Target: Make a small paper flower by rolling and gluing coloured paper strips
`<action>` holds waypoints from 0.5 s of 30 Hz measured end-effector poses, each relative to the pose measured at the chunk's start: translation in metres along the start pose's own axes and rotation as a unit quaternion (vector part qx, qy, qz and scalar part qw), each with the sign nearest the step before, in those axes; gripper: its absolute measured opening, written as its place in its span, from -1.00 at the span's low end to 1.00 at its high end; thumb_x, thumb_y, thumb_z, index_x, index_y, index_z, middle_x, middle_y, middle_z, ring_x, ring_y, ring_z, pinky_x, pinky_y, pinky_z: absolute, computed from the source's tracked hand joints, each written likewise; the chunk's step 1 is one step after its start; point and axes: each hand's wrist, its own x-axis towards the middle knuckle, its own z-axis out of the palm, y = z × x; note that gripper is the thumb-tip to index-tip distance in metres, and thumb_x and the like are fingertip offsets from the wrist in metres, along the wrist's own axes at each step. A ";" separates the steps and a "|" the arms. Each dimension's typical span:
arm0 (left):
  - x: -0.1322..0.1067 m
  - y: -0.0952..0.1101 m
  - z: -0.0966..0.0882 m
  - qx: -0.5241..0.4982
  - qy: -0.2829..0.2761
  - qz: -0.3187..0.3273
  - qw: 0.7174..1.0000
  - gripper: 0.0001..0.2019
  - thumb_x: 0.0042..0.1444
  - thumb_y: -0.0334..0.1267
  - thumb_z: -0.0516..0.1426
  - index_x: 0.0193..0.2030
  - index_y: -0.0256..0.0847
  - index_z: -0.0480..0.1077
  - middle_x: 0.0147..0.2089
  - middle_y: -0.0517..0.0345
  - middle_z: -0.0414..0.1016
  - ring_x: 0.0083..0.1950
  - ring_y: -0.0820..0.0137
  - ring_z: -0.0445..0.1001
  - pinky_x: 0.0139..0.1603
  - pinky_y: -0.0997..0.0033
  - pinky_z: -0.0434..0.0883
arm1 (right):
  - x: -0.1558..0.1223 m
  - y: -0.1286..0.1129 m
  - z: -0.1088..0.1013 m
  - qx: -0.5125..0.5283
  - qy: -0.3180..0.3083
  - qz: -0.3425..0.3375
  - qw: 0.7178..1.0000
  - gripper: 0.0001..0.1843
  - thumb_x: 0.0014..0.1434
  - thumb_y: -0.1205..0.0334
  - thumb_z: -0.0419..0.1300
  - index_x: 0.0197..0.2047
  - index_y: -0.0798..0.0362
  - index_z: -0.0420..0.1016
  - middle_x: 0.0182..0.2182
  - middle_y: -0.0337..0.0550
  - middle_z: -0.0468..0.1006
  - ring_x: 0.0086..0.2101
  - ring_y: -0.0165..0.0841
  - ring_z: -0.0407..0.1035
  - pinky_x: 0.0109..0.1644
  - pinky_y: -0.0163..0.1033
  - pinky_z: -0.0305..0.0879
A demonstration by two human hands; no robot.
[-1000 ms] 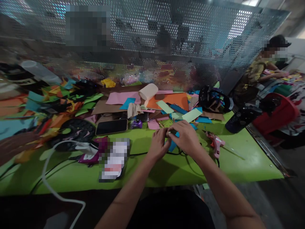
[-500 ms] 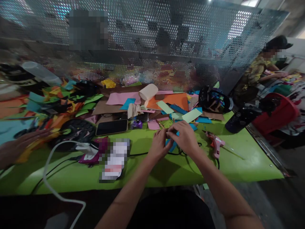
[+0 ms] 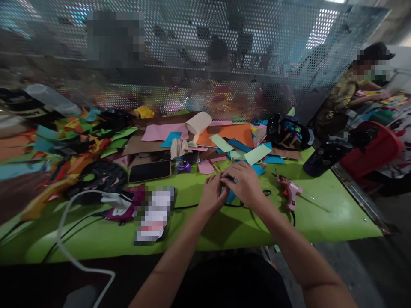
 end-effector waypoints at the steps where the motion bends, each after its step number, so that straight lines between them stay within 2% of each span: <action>1: 0.000 0.000 0.000 -0.002 0.000 -0.002 1.000 -0.76 0.29 -0.21 -0.06 0.00 -0.20 0.31 -0.05 -0.02 0.51 0.00 0.18 0.42 0.06 0.16 0.26 | 0.000 0.001 0.001 -0.001 -0.001 -0.002 1.000 -0.89 0.19 0.38 0.28 -0.36 0.00 0.55 -0.32 -0.16 0.65 -0.22 -0.24 0.45 -0.07 -0.13 0.28; 7: 0.001 -0.003 0.002 -0.034 -0.003 -0.012 0.999 -0.74 0.28 -0.27 -0.09 0.00 -0.21 0.32 -0.03 -0.04 0.51 0.01 0.19 0.42 0.08 0.15 0.28 | -0.001 0.003 0.001 -0.001 -0.011 -0.005 1.000 -0.88 0.25 0.30 0.24 -0.31 -0.03 0.60 -0.27 -0.16 0.67 -0.17 -0.22 0.47 -0.02 -0.09 0.30; 10: 0.002 -0.004 0.000 -0.092 0.004 -0.022 0.996 -0.72 0.28 -0.27 -0.10 0.03 -0.17 0.32 -0.02 0.00 0.52 0.03 0.19 0.42 0.12 0.12 0.29 | -0.002 0.003 -0.002 0.006 -0.005 -0.003 1.000 -0.84 0.29 0.27 0.20 -0.15 -0.08 0.62 -0.17 -0.14 0.67 -0.10 -0.20 0.47 0.02 -0.05 0.32; 13: 0.001 -0.005 -0.001 -0.162 0.021 -0.034 0.986 -0.70 0.26 -0.28 -0.08 0.05 -0.13 0.34 0.00 0.04 0.52 0.06 0.21 0.43 0.12 0.15 0.33 | -0.004 0.002 -0.006 0.031 0.042 0.002 0.999 -0.72 0.30 0.26 0.18 0.06 -0.12 0.53 -0.01 -0.11 0.61 0.02 -0.18 0.43 0.10 -0.02 0.31; 15: 0.000 -0.007 0.001 -0.195 0.037 -0.054 0.979 -0.67 0.25 -0.31 -0.09 0.08 -0.12 0.35 0.04 0.05 0.51 0.09 0.23 0.42 0.13 0.18 0.35 | -0.008 0.001 -0.007 0.052 0.082 0.021 0.995 -0.67 0.29 0.25 0.18 0.12 -0.13 0.48 0.03 -0.10 0.59 0.04 -0.17 0.42 0.12 -0.01 0.32</action>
